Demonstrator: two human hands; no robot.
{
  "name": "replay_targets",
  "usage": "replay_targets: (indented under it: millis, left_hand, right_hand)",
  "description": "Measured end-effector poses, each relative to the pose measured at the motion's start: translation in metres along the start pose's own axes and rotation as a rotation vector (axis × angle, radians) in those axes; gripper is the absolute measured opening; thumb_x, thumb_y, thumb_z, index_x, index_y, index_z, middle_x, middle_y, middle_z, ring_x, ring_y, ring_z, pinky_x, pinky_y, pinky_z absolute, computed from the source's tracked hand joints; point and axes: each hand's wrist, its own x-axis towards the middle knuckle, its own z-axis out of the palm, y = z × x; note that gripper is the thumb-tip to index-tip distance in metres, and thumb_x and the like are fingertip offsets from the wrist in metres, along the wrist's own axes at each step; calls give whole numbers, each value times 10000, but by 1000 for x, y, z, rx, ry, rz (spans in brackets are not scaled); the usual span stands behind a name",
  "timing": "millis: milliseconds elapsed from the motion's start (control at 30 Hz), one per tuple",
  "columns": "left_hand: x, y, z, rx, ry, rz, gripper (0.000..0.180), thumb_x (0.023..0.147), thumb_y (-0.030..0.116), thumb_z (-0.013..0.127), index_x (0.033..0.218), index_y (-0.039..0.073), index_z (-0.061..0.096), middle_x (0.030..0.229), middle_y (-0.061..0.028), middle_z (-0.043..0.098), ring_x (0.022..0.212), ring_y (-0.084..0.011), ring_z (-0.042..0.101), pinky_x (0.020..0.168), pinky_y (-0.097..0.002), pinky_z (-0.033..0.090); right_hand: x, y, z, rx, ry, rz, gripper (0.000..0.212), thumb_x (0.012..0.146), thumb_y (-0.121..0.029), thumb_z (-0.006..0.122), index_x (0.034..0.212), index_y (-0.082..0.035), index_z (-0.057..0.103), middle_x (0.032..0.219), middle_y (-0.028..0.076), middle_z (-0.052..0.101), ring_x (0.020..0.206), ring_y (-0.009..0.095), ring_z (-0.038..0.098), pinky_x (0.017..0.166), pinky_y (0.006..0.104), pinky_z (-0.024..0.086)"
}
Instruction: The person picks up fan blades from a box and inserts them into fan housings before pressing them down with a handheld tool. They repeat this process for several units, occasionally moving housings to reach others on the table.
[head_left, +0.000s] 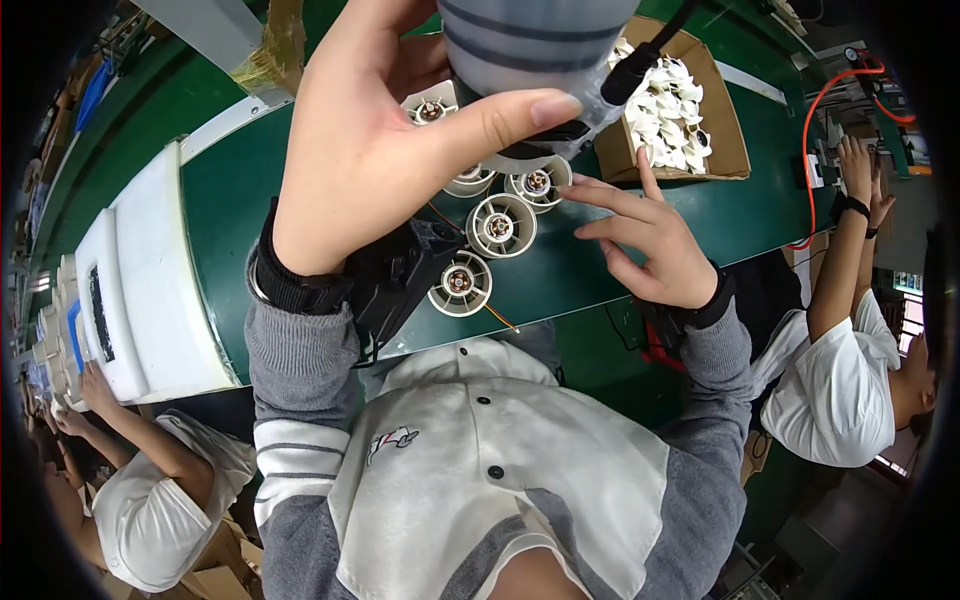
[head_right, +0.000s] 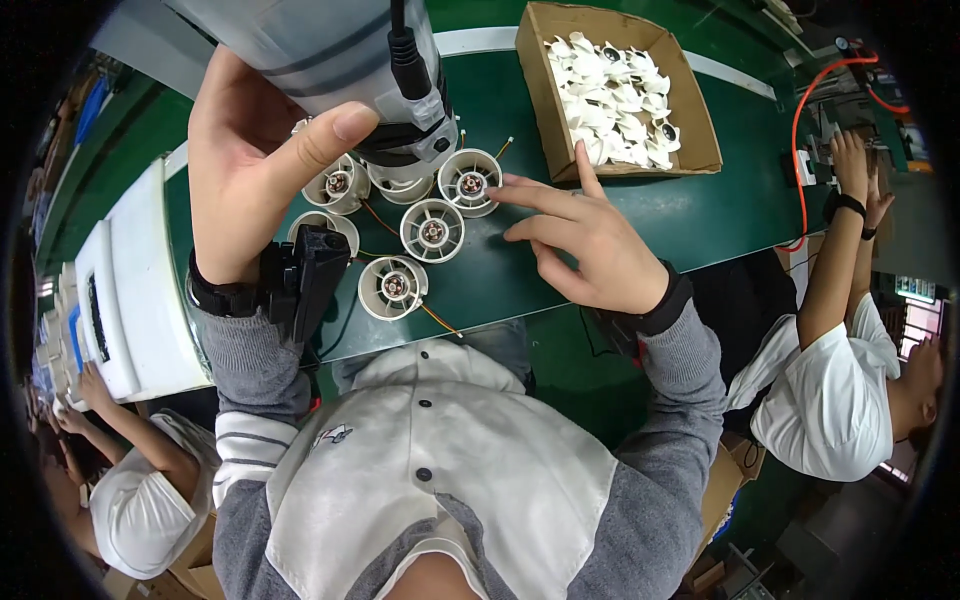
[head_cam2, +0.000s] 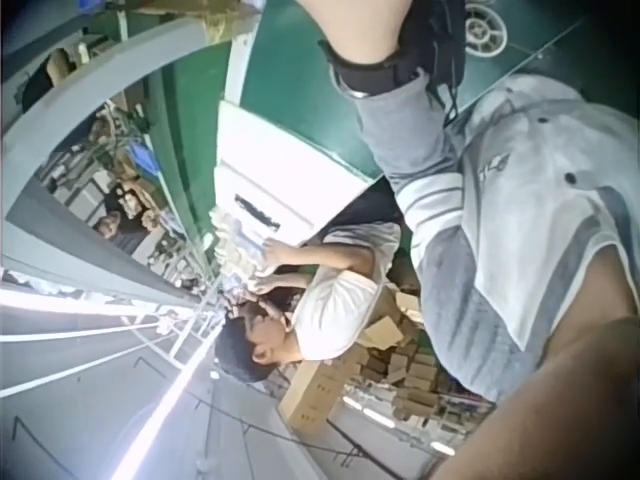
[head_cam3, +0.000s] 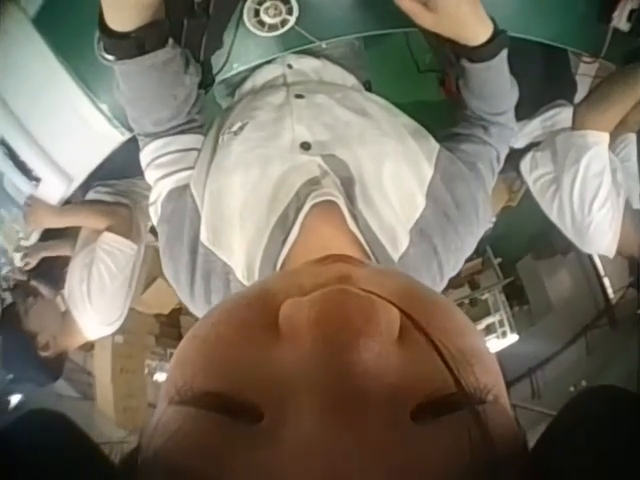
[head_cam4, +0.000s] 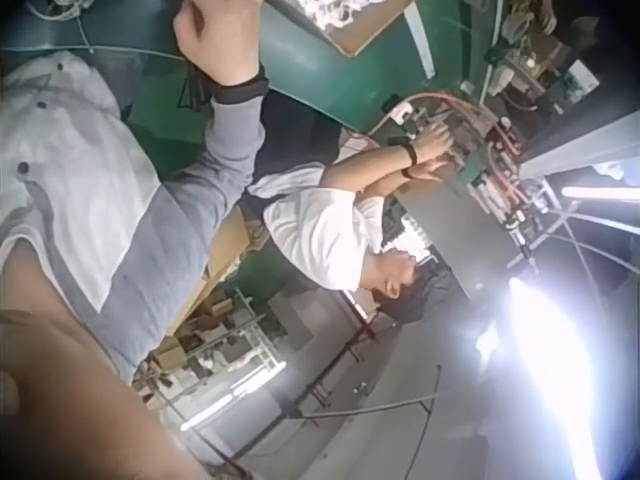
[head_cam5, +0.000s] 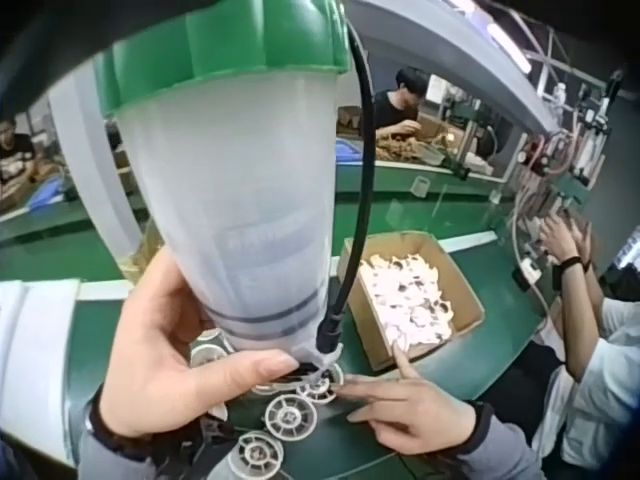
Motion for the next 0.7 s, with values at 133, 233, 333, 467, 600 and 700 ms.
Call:
replay_targets:
  millis: [133, 233, 333, 467, 600, 700]
  left_hand:
    - [3, 3, 9, -72, -28, -55, 654, 737, 68, 768, 1272, -26, 404, 1160, -130, 567, 1075, -204, 560, 924, -323, 440]
    - [5, 4, 15, -123, -38, -97, 670, 730, 58, 772, 1277, -24, 394, 1170, -127, 559, 1088, -202, 553, 931, -323, 435]
    - [9, 5, 20, -183, -41, -155, 687, 722, 47, 776, 1282, -22, 384, 1180, -125, 551, 1100, -199, 545, 938, -324, 430]
    - [11, 2, 25, -249, -34, -225, 704, 715, 37, 780, 1287, -20, 374, 1190, -122, 543, 1112, -197, 537, 944, -324, 425]
    - [20, -16, 20, -257, -167, -199, 691, 734, 35, 764, 1295, -23, 364, 1212, -111, 519, 1124, -193, 525, 960, -320, 418]
    - [28, -52, 18, -129, -358, 469, 694, 749, 43, 754, 1304, -27, 344, 1236, -116, 490, 1130, -197, 521, 966, -323, 424]
  right_hand:
    - [-1, 1, 3, -93, 33, -32, 254, 702, 29, 504, 904, -66, 626, 1218, 85, 576, 1195, 306, 507, 1091, 611, 32]
    - [3, 1, 2, -227, 54, -93, 268, 758, 0, 496, 988, -52, 624, 1224, 99, 571, 1206, 307, 499, 1103, 586, 76]
    - [26, -13, -7, 219, 727, -22, 184, 805, -23, 551, 972, -38, 625, 1092, 87, 635, 1088, 286, 583, 1071, 502, 263]
    - [67, 22, 1, 855, 666, -298, 880, 817, -598, 555, 1395, -3, 260, 1312, 135, 455, 1226, 252, 448, 1059, 433, 321]
    - [60, 34, 12, 887, 654, 34, 1072, 672, -712, 541, 1412, -20, 191, 1324, 116, 422, 1199, 240, 467, 1003, 391, 396]
    - [58, 37, 21, 888, 605, 54, 1060, 682, -703, 542, 1409, -16, 194, 1315, 116, 431, 1185, 238, 479, 980, 371, 418]
